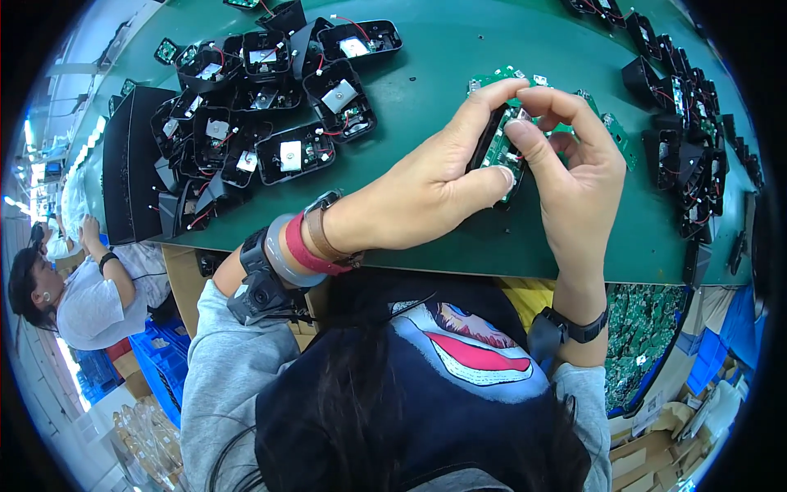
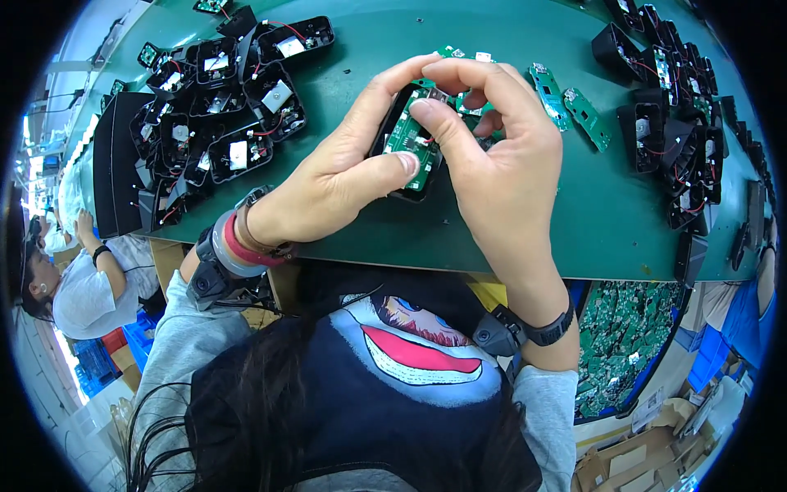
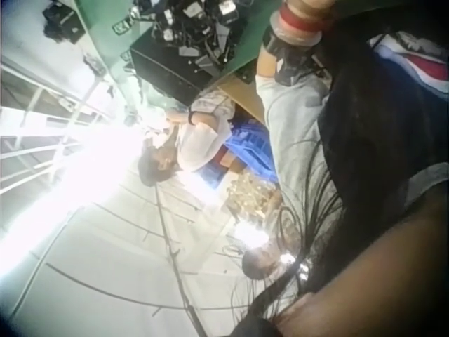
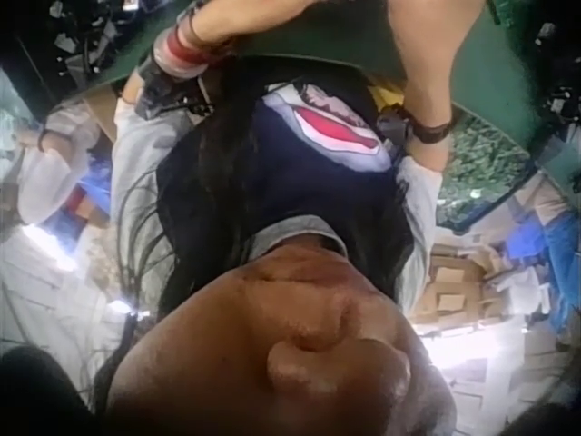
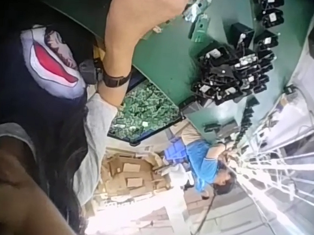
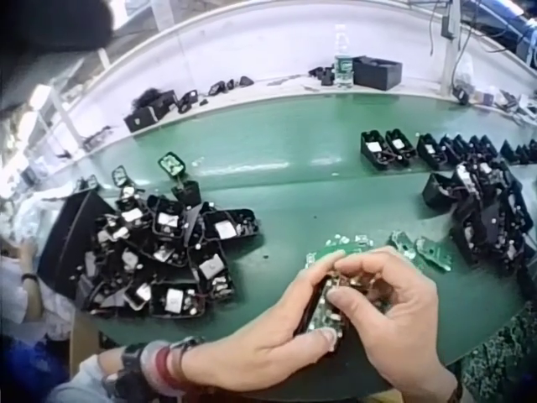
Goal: The person picks up a circuit board and a black plastic housing, fits the board into the housing, and connects a small white wire to a port on the board. They place the assembled unit on the table and repeat the process with another set of components.
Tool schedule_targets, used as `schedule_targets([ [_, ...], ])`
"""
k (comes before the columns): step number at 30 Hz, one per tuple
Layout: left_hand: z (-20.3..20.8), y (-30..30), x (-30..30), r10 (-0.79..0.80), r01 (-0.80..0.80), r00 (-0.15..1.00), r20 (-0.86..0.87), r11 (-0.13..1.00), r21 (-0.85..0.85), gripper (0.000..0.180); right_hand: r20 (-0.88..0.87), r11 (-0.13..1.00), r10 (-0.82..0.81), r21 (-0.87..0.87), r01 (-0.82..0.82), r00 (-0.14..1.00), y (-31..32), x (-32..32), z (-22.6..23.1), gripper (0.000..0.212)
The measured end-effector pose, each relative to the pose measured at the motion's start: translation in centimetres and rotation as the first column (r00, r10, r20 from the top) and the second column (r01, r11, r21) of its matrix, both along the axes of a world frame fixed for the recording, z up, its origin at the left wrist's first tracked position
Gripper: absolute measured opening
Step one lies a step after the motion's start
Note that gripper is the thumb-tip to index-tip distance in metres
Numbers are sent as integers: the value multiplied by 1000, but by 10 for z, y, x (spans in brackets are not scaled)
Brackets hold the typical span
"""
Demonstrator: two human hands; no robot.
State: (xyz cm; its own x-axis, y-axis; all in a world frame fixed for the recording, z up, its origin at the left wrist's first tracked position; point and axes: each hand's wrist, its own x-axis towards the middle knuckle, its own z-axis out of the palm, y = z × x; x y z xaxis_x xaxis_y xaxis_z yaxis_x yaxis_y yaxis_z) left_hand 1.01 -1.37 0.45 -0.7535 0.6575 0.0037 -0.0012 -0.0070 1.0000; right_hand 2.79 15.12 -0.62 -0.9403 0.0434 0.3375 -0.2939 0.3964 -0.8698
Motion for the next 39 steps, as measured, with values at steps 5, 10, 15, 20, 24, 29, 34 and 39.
schedule_targets([
  [5,0,1,1,-11,12,999,41,1000,-15,69,51,978,14,-208,-4,999,-1,2,-6,20],
  [10,5,-2,0,-65,60,989,136,997,38,70,72,911,113,-406,-75,991,4,8,-2,19],
  [15,-2,1,3,-38,38,999,6,996,75,63,82,887,179,-445,-125,981,4,7,0,17],
  [20,-2,1,2,34,-42,984,176,998,43,59,69,974,24,-226,-8,997,-6,9,-1,11],
  [24,1,1,2,36,-47,991,131,995,82,56,-14,986,-62,-153,59,998,-6,11,-4,9],
  [29,-5,0,2,52,-61,994,98,994,90,55,-56,999,-14,-39,11,998,-10,6,-4,9],
  [34,-5,1,2,51,-54,993,107,998,24,56,0,998,-11,-59,11,1000,-8,8,-2,11],
  [39,1,-2,-1,62,-76,986,152,993,87,55,215,884,225,-455,-106,950,-5,17,3,35],
])
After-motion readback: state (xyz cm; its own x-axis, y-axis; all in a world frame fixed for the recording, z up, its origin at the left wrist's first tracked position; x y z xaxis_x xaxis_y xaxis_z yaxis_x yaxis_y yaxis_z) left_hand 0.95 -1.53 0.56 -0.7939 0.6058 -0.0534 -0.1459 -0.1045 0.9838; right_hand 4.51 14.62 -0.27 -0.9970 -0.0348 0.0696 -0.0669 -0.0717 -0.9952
